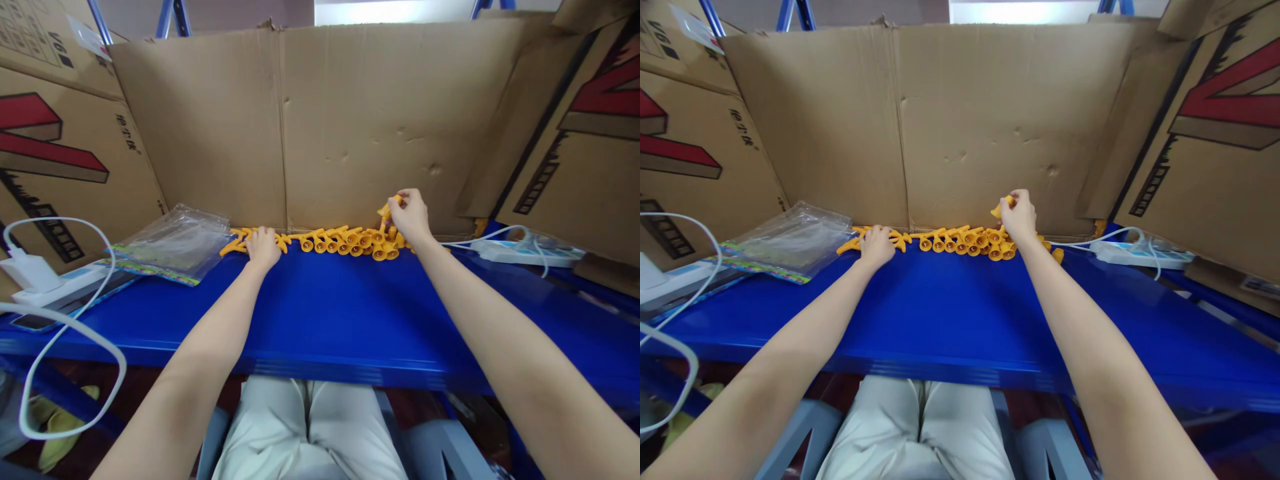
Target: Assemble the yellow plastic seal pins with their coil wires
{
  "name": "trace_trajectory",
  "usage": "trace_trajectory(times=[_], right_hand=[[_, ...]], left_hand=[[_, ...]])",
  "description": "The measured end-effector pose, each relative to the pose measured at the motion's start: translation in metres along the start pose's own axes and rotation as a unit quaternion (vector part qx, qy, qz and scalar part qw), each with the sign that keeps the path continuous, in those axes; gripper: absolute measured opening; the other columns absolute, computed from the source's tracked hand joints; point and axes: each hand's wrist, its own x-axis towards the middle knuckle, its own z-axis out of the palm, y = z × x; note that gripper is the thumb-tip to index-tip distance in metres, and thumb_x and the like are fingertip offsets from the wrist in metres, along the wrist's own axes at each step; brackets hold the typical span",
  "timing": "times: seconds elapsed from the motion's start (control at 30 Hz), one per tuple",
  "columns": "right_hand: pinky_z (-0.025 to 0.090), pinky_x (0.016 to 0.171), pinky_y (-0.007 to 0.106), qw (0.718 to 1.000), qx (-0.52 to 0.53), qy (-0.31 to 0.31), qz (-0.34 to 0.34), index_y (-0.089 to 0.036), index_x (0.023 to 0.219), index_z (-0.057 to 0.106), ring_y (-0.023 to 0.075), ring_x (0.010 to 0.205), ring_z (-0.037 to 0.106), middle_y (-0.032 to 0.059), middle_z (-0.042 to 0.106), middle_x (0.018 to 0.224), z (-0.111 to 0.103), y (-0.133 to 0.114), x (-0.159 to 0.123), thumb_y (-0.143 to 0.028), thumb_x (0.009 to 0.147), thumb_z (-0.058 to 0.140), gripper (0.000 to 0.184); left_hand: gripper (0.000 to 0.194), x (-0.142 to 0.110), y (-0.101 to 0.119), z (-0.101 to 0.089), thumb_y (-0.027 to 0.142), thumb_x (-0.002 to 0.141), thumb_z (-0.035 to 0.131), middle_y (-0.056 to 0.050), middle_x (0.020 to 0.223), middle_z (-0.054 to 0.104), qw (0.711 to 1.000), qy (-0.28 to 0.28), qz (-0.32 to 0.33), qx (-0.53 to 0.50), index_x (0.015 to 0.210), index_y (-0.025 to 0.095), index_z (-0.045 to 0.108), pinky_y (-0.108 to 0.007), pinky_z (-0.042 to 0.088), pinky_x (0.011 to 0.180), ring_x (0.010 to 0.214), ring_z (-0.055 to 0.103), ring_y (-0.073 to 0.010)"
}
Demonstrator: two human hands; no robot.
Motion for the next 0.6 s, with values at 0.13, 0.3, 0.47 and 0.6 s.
trace_trajectory(times=[0.13,0.3,0.47,0.6], right_hand=[[0.053,0.069,0.038,0.996,0.055,-0.054,0.052,-0.02,0.117,0.052,0.0197,0.066,0.066,0.01,0.065,0.104,0.009,-0.023,-0.034,-0.037,0.085,0.054,0.036],[0.052,0.071,0.035,0.985,-0.018,-0.172,-0.012,-0.019,0.108,0.059,0.0183,0.067,0.065,0.0084,0.068,0.096,0.01,-0.04,-0.064,-0.033,0.083,0.058,0.029],[0.05,0.074,0.032,0.97,-0.02,-0.233,-0.065,-0.014,0.109,0.062,0.0194,0.079,0.066,0.0104,0.069,0.097,0.014,-0.049,-0.074,-0.031,0.084,0.06,0.031],[0.05,0.076,0.031,0.951,-0.004,-0.295,-0.095,-0.014,0.108,0.064,0.0183,0.08,0.065,0.0093,0.069,0.095,0.024,-0.047,-0.081,-0.025,0.081,0.064,0.029]], left_hand=[[0.052,0.006,-0.022,0.006,0.019,0.079,0.055,-0.018,0.147,0.039,0.995,-0.052,-0.078,0.016,0.131,0.023,0.054,-0.062,0.026,0.106,0.137,0.03,-0.0385],[0.046,0.009,-0.026,0.007,0.016,0.081,0.047,-0.013,0.141,0.049,0.988,-0.129,-0.083,0.036,0.124,0.028,0.062,-0.066,0.025,0.106,0.132,0.04,-0.0353],[0.043,0.01,-0.024,0.004,0.017,0.082,0.048,-0.014,0.139,0.05,0.989,-0.098,-0.103,0.044,0.122,0.024,0.063,-0.053,0.034,0.105,0.13,0.044,-0.0321],[0.037,0.009,-0.029,0.005,0.017,0.085,0.046,-0.015,0.138,0.049,0.991,-0.078,-0.102,0.045,0.118,0.021,0.064,-0.045,0.038,0.103,0.125,0.05,-0.0286]])
